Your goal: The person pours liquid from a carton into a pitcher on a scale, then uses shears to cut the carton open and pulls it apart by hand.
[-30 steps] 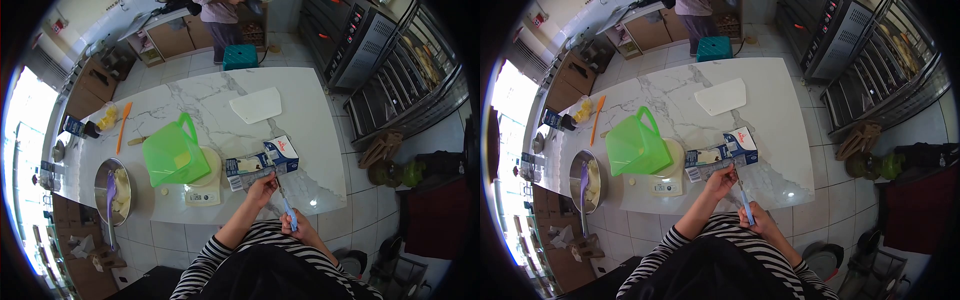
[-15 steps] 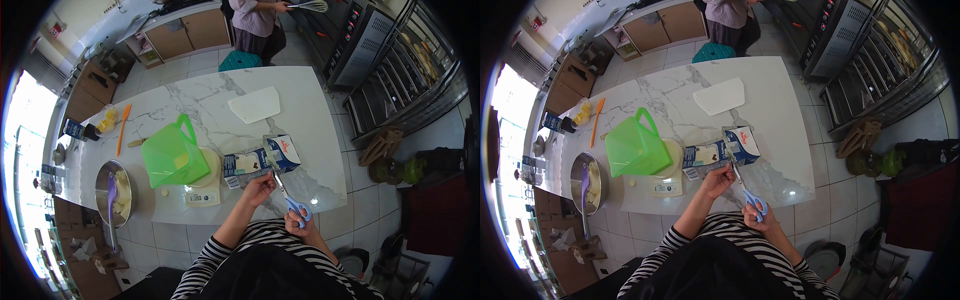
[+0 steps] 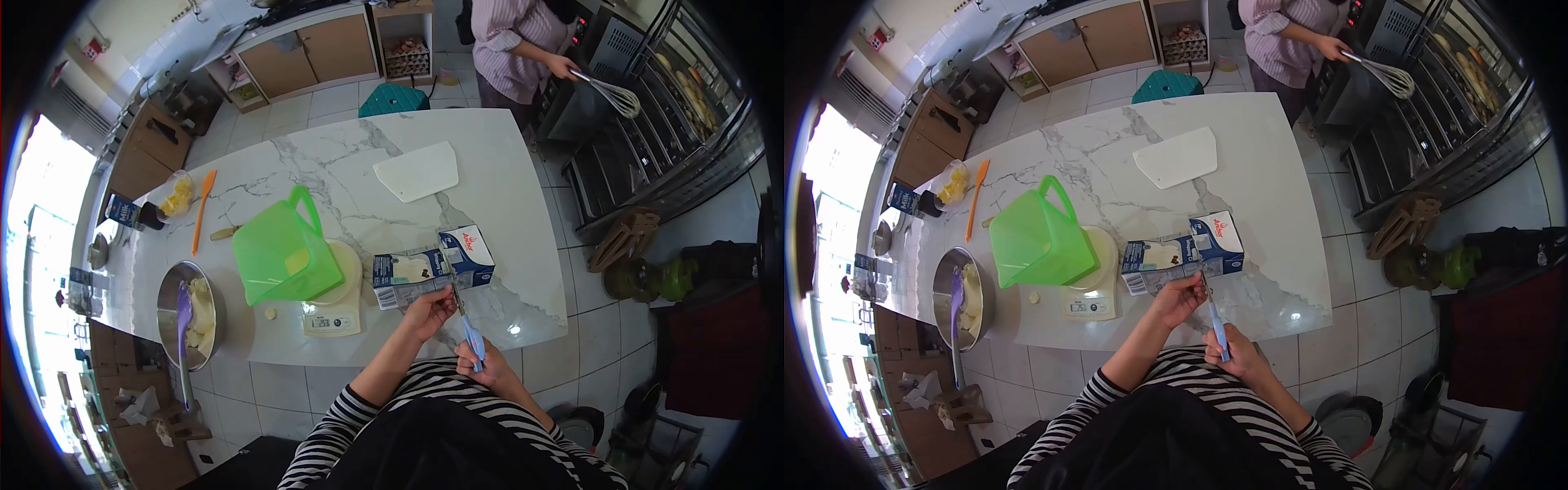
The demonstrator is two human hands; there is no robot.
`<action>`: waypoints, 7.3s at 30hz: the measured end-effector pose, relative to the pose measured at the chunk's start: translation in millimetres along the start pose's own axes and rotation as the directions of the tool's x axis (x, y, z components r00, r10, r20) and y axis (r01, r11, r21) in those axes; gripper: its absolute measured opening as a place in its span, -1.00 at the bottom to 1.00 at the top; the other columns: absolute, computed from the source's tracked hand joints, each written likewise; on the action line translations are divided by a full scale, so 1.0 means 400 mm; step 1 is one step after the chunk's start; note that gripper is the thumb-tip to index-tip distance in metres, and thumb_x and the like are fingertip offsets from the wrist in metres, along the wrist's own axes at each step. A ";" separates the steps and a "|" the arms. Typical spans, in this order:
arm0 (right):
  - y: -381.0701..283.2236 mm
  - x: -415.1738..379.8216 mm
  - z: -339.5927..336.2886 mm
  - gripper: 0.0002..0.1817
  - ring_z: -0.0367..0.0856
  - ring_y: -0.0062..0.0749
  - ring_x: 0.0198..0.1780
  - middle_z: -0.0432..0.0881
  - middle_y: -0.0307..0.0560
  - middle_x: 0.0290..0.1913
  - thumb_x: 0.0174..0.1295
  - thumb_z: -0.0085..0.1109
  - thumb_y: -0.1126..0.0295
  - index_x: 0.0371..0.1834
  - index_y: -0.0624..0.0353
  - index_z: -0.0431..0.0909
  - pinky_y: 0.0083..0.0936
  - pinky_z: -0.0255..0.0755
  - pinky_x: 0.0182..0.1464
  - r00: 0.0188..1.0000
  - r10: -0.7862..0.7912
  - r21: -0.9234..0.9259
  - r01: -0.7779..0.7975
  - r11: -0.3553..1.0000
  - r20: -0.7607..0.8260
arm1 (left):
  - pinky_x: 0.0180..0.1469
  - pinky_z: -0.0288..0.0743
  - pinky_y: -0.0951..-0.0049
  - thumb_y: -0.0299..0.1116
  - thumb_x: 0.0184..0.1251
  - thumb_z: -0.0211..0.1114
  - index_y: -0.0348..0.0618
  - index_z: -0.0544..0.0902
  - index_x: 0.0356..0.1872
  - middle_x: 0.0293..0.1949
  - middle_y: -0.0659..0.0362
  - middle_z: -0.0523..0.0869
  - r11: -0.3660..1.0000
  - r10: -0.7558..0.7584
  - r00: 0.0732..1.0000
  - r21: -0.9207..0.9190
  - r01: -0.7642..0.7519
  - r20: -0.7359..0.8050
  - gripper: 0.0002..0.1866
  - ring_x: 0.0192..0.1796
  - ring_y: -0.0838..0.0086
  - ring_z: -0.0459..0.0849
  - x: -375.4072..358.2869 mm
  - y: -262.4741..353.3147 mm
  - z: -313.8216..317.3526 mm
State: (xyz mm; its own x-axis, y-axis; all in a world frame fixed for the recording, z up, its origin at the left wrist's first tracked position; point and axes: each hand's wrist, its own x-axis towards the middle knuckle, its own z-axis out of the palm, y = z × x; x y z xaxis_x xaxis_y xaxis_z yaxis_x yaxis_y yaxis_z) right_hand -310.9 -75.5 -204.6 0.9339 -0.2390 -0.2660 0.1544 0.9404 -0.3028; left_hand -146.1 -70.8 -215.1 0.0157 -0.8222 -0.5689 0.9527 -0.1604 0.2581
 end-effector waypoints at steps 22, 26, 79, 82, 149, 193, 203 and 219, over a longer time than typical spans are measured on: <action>-0.039 -0.017 -0.012 -0.59 -0.18 -0.78 -0.85 0.02 -0.38 -0.79 0.03 0.12 0.15 -0.75 0.18 0.26 -0.79 -0.23 -0.88 0.905 -0.029 0.428 -0.172 0.887 0.424 | -0.28 0.30 0.58 -0.40 0.21 0.02 -0.32 0.40 -0.42 -0.51 0.17 0.41 0.944 -0.042 0.930 -0.289 0.156 0.366 -0.84 -0.45 0.54 0.32 -0.004 0.006 -0.007; -0.057 -0.031 -0.005 -0.53 -0.05 -0.73 -0.79 0.12 -0.33 -0.70 -0.01 0.16 0.09 -0.81 0.16 0.21 -0.75 -0.14 -0.80 0.985 0.087 0.036 -0.094 0.995 0.152 | -0.27 0.31 0.57 -0.39 0.21 0.03 -0.28 0.41 -0.42 -0.51 0.19 0.43 0.968 -0.018 0.944 -0.232 0.099 0.328 -0.85 -0.44 0.54 0.34 -0.007 0.003 0.000; -0.025 0.013 -0.040 -0.53 -0.05 -0.72 -0.78 0.12 -0.37 -0.73 0.07 0.00 0.01 -0.74 0.19 0.31 -0.73 -0.14 -0.72 0.997 -0.030 -0.021 0.032 0.999 0.077 | -0.26 0.39 0.58 -0.45 0.11 0.15 -0.24 0.45 -0.43 -0.54 0.24 0.46 0.998 -0.046 0.992 -0.033 0.050 0.119 -0.91 -0.46 0.57 0.42 0.015 -0.035 -0.023; -0.019 0.018 -0.055 -0.51 -0.05 -0.73 -0.77 0.13 -0.38 -0.72 0.05 -0.01 -0.05 -0.76 0.15 0.29 -0.74 -0.11 -0.70 0.985 -0.058 -0.070 0.070 0.995 0.165 | -0.29 0.39 0.60 -0.47 0.13 0.09 -0.25 0.44 -0.40 -0.53 0.22 0.45 0.998 -0.049 0.985 -0.028 0.054 0.165 -0.93 -0.44 0.55 0.42 0.010 -0.033 -0.028; -0.019 0.052 -0.024 -0.68 -0.01 -0.72 -0.71 0.15 -0.38 -0.68 0.04 0.06 0.06 -0.64 0.00 0.28 -0.73 -0.11 -0.65 1.000 0.004 -0.047 -0.003 0.999 0.014 | -0.35 0.24 0.63 -0.44 0.13 0.09 -0.19 0.44 -0.42 -0.52 0.29 0.40 0.993 -0.072 0.968 -0.076 0.093 0.240 -0.94 -0.45 0.63 0.33 -0.011 -0.038 -0.039; -0.123 0.003 -0.002 -0.43 0.42 -0.14 -0.22 0.44 0.08 -0.29 -0.34 0.31 -0.04 -0.54 0.33 0.49 -0.34 0.29 -0.31 0.618 -0.718 -0.745 -0.632 -0.212 -0.320 | -0.43 0.09 0.64 -0.41 0.08 0.11 -0.19 0.31 -0.61 -0.59 0.28 0.22 0.936 0.109 0.855 -0.341 0.083 0.507 -0.81 -0.51 0.60 0.18 -0.107 0.038 -0.027; -0.119 0.072 0.038 0.36 -0.22 0.11 0.27 -0.17 0.25 0.22 -0.63 0.48 0.09 0.26 0.02 -0.36 -0.13 -0.14 0.22 0.631 -0.732 -0.951 0.030 -0.307 0.256 | -0.46 0.13 0.63 -0.44 0.05 0.14 -0.21 0.31 -0.59 -0.59 0.26 0.24 0.903 0.042 0.783 -0.360 0.236 0.621 -0.81 -0.53 0.60 0.21 -0.162 0.034 0.043; -0.139 0.115 0.022 0.29 -0.10 -0.04 0.24 -0.18 0.13 0.25 -0.51 0.46 0.30 0.25 -0.10 -0.40 -0.21 0.21 0.01 0.608 -0.660 -0.871 0.466 -0.154 0.441 | -0.54 0.22 0.69 -0.48 0.05 0.16 -0.19 0.32 -0.60 -0.62 0.26 0.28 0.720 -0.088 0.763 -0.488 0.492 0.640 -0.82 -0.57 0.62 0.25 -0.175 0.003 0.030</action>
State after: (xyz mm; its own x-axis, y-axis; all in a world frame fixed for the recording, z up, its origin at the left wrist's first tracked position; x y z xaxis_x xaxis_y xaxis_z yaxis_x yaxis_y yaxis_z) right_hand -273.6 -136.7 -191.8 0.6082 -0.6593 0.4422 0.1304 -0.4664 -0.8749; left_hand -149.9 -20.0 -165.6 -0.2660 -0.9630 0.0428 0.8423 -0.2537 -0.4756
